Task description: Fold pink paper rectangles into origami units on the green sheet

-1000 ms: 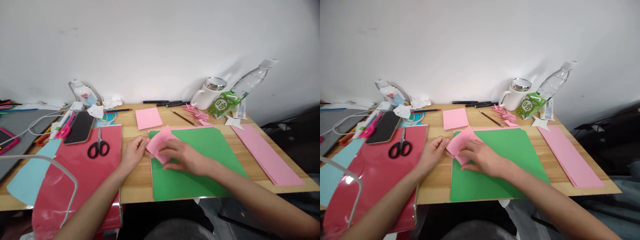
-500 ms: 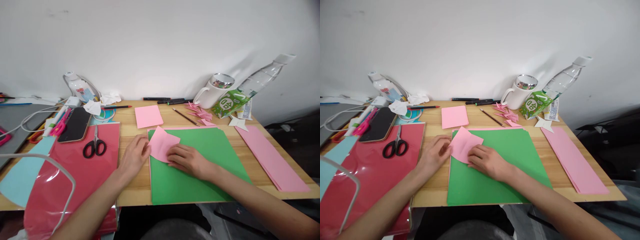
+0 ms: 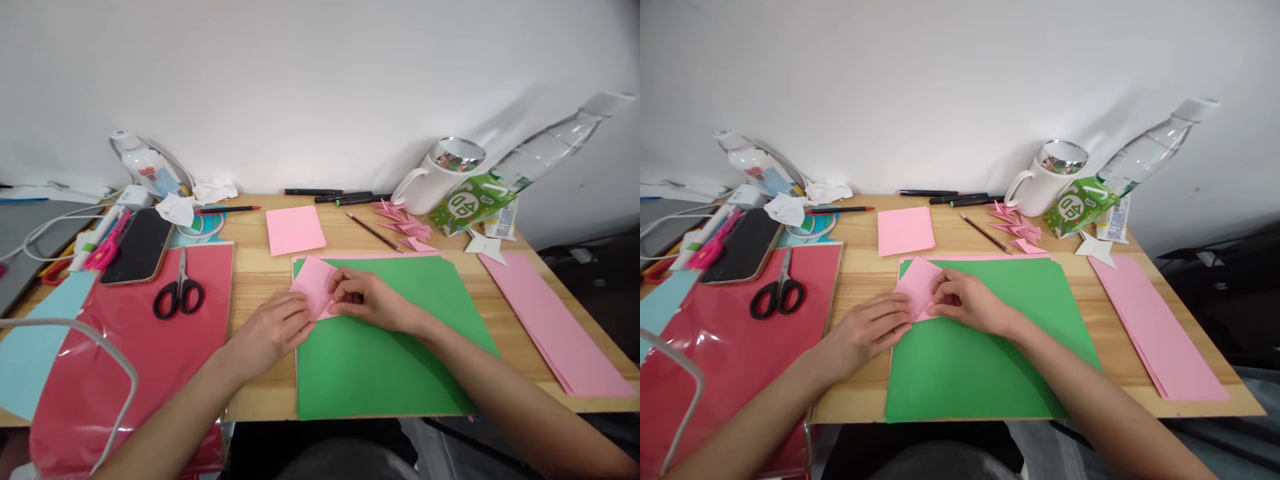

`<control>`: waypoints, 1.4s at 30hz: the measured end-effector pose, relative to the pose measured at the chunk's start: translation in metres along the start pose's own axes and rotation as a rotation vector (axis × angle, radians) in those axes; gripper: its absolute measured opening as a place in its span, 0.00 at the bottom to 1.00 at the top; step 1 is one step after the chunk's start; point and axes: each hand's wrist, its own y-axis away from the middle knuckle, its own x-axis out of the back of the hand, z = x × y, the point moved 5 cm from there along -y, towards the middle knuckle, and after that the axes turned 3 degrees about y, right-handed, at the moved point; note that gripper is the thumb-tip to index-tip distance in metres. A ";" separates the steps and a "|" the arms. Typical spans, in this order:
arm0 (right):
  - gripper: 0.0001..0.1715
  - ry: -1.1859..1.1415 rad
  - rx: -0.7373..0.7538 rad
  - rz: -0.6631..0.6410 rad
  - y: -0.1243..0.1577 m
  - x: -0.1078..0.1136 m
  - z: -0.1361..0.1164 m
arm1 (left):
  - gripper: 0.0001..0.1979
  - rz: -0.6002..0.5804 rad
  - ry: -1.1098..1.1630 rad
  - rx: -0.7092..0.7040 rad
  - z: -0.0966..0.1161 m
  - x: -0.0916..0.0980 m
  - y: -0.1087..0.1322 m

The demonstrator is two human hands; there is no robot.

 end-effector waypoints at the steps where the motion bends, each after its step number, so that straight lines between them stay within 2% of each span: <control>1: 0.12 -0.005 -0.012 0.022 0.000 0.001 0.001 | 0.10 -0.053 -0.005 0.015 0.000 0.000 0.001; 5: 0.10 -0.003 -0.032 0.063 -0.001 0.001 0.001 | 0.10 -0.179 0.006 0.064 0.001 0.001 0.003; 9: 0.08 -0.004 -0.056 0.083 -0.001 -0.001 0.002 | 0.09 -0.239 -0.100 0.035 0.002 -0.002 0.000; 15: 0.07 -0.071 -0.139 0.144 -0.003 -0.004 0.006 | 0.14 -0.284 -0.271 -0.019 0.009 -0.011 0.000; 20: 0.06 -0.067 -0.173 0.155 -0.004 -0.005 0.008 | 0.15 -0.382 -0.310 0.020 0.014 -0.013 0.003; 26: 0.04 -0.055 -0.203 0.155 -0.005 -0.005 0.009 | 0.13 -0.409 -0.170 0.145 0.011 -0.005 0.004; 31: 0.04 -0.055 -0.217 0.152 -0.006 -0.005 0.009 | 0.15 -0.377 -0.212 0.122 0.013 -0.002 0.005; 42: 0.05 -0.055 -0.223 0.163 -0.007 -0.005 0.011 | 0.16 -0.419 -0.245 0.096 0.015 -0.006 0.006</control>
